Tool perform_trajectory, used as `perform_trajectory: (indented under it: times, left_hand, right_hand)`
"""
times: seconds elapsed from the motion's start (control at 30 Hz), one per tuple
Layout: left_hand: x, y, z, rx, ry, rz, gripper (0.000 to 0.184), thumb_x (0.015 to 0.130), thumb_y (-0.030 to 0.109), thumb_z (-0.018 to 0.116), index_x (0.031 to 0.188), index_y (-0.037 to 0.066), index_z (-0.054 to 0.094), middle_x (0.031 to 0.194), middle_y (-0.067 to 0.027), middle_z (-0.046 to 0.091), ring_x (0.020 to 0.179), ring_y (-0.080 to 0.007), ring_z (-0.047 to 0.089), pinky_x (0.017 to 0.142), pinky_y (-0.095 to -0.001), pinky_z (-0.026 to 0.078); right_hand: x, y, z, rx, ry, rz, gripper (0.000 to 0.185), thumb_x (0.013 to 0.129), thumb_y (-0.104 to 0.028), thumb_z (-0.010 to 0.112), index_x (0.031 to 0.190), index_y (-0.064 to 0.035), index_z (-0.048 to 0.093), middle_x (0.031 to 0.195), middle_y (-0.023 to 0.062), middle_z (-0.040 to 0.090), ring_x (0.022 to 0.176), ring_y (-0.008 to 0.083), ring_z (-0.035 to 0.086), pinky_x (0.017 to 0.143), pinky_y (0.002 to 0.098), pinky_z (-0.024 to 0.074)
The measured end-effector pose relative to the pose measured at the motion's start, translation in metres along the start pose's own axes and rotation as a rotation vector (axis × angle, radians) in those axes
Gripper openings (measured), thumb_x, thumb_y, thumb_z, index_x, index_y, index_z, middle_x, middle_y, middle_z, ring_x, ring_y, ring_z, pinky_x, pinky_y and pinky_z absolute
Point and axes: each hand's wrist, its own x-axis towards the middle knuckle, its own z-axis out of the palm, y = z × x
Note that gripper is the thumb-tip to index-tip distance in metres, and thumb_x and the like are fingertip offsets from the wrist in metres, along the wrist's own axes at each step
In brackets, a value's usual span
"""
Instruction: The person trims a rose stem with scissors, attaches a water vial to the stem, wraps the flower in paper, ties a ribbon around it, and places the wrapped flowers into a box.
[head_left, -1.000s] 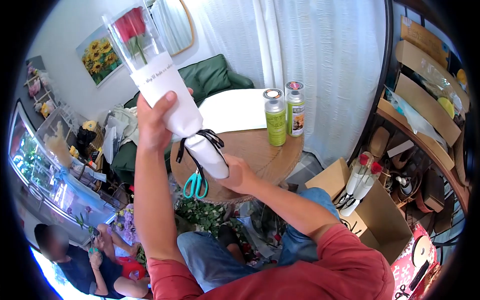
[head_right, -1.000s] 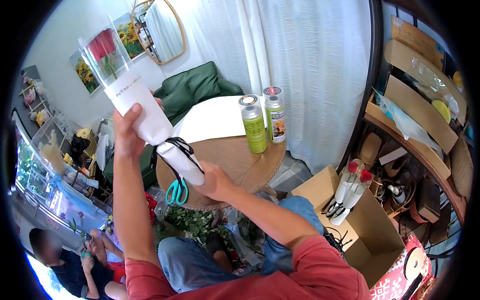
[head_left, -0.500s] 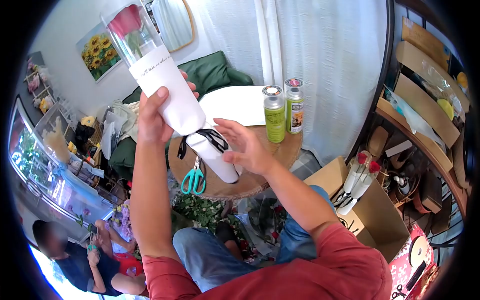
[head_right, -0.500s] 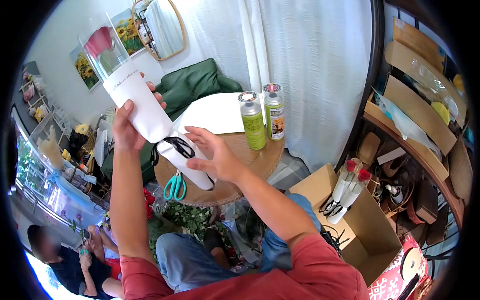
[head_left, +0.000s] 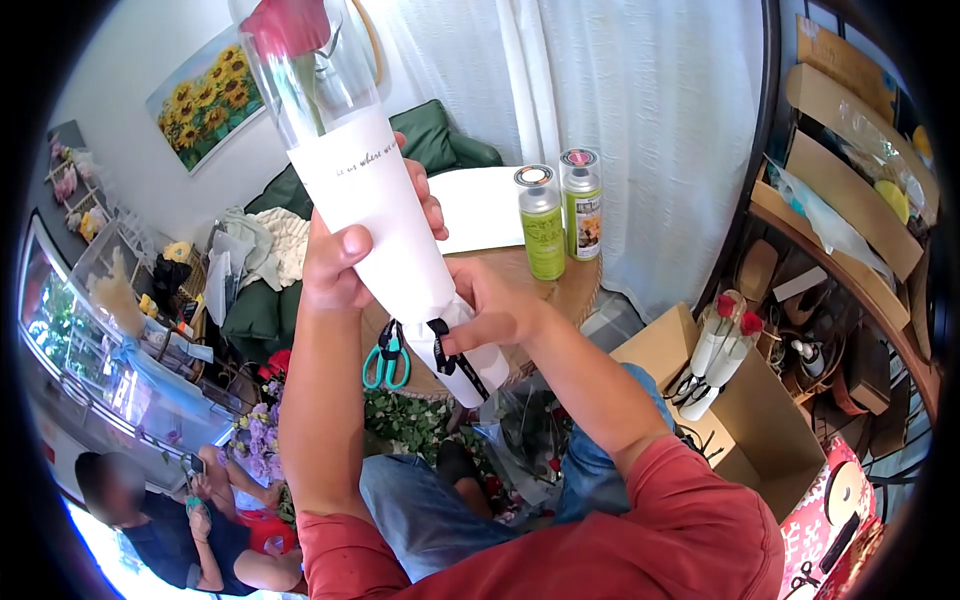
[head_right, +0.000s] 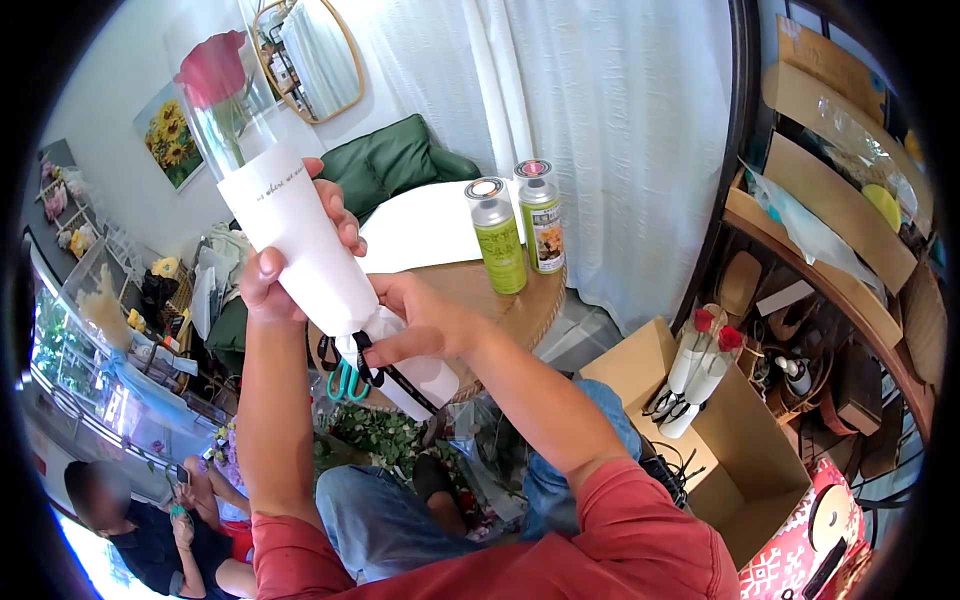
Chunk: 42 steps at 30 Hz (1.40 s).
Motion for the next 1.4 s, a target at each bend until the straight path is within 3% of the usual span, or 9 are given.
perform_trajectory:
  times: [0.33,0.53,0.6,0.7,0.8,0.93,1.07,1.13,1.4]
  left_hand:
    - [0.015,0.039,-0.005,0.116,0.137,0.096,0.097,0.085,0.046,0.076,0.154,-0.002,0.029,0.123,-0.0166,0.056,0.105,-0.0283,0.065,0.097,-0.0468,0.057]
    - [0.04,0.023,0.022,0.089,0.11,0.137,0.081,0.091,0.05,0.068,0.142,-0.008,0.044,0.126,-0.0204,0.061,0.11,-0.0319,0.067,0.098,-0.0469,0.056]
    - [0.051,0.012,0.041,0.03,0.07,0.141,0.091,0.09,0.051,0.069,0.154,-0.003,0.032,0.13,-0.0192,0.055,0.121,-0.0316,0.057,0.108,-0.0483,0.049]
    - [0.071,-0.006,0.073,0.004,0.036,0.135,0.086,0.092,0.048,0.067,0.153,-0.003,0.034,0.13,-0.0188,0.055,0.121,-0.031,0.056,0.11,-0.0473,0.047]
    - [0.093,-0.025,0.1,0.022,-0.04,0.131,0.082,0.093,0.046,0.066,0.151,-0.003,0.036,0.131,-0.0189,0.055,0.121,-0.0307,0.056,0.109,-0.0462,0.047]
    - [0.109,-0.057,0.156,0.02,-0.06,0.11,0.08,0.092,0.046,0.07,0.147,-0.005,0.04,0.127,-0.0206,0.061,0.114,-0.0324,0.064,0.101,-0.0465,0.054]
    - [0.111,-0.112,0.203,-0.013,0.0,0.13,0.077,0.083,0.04,0.083,0.132,-0.008,0.049,0.112,-0.0196,0.066,0.099,-0.0291,0.07,0.087,-0.0414,0.059]
    - [0.104,-0.137,0.222,-0.115,0.085,0.145,0.069,0.075,0.019,0.092,0.127,-0.006,0.054,0.111,-0.0139,0.068,0.095,-0.0223,0.07,0.085,-0.0365,0.058]
    - [0.07,-0.228,0.272,-0.082,0.113,0.143,0.08,0.071,0.018,0.094,0.132,-0.002,0.047,0.116,-0.0133,0.066,0.101,-0.0211,0.069,0.09,-0.0364,0.057]
  right_hand:
    - [-0.064,0.035,-0.046,-0.035,-0.06,0.385,0.068,0.08,-0.009,0.086,0.14,-0.001,0.054,0.128,0.0063,0.067,0.114,0.0155,0.063,0.103,0.0351,0.0509]
    - [-0.15,-0.02,-0.043,-0.168,0.305,0.154,0.075,0.083,-0.007,0.083,0.149,-0.0012,0.048,0.144,0.0128,0.059,0.13,0.0206,0.058,0.11,0.0385,0.0473]
    - [-0.161,-0.046,-0.031,-0.27,0.437,0.099,0.079,0.083,-0.017,0.086,0.15,0.0002,0.047,0.145,0.0164,0.057,0.134,0.0247,0.055,0.112,0.041,0.0448]
    - [-0.167,-0.094,0.0,-1.112,0.652,0.259,0.099,0.074,-0.051,0.088,0.147,0.0035,0.049,0.146,0.0258,0.054,0.137,0.0361,0.052,0.116,0.0419,0.04]
    - [-0.198,-0.126,0.014,-1.353,0.697,0.515,0.106,0.072,-0.058,0.086,0.149,0.003,0.046,0.148,0.027,0.052,0.139,0.0378,0.051,0.116,0.0408,0.0395]
    - [-0.22,-0.145,0.002,-1.076,0.776,0.009,0.115,0.064,-0.044,0.096,0.154,0.0007,0.039,0.154,0.0255,0.047,0.143,0.034,0.047,0.118,0.042,0.037]
    - [-0.239,-0.143,0.001,-0.943,0.814,-0.006,0.087,0.066,-0.03,0.097,0.138,-0.0007,0.058,0.12,0.015,0.069,0.112,0.0227,0.064,0.1,0.0366,0.0489]
    - [-0.261,-0.136,-0.001,-0.961,0.871,0.009,0.078,0.068,-0.029,0.095,0.132,-0.0001,0.061,0.115,0.0146,0.07,0.107,0.0216,0.066,0.096,0.0362,0.0504]
    - [-0.339,-0.095,0.005,-0.964,1.178,0.135,0.066,0.072,-0.025,0.09,0.128,-0.0018,0.063,0.103,0.0122,0.072,0.096,0.0209,0.068,0.089,0.0342,0.0524]
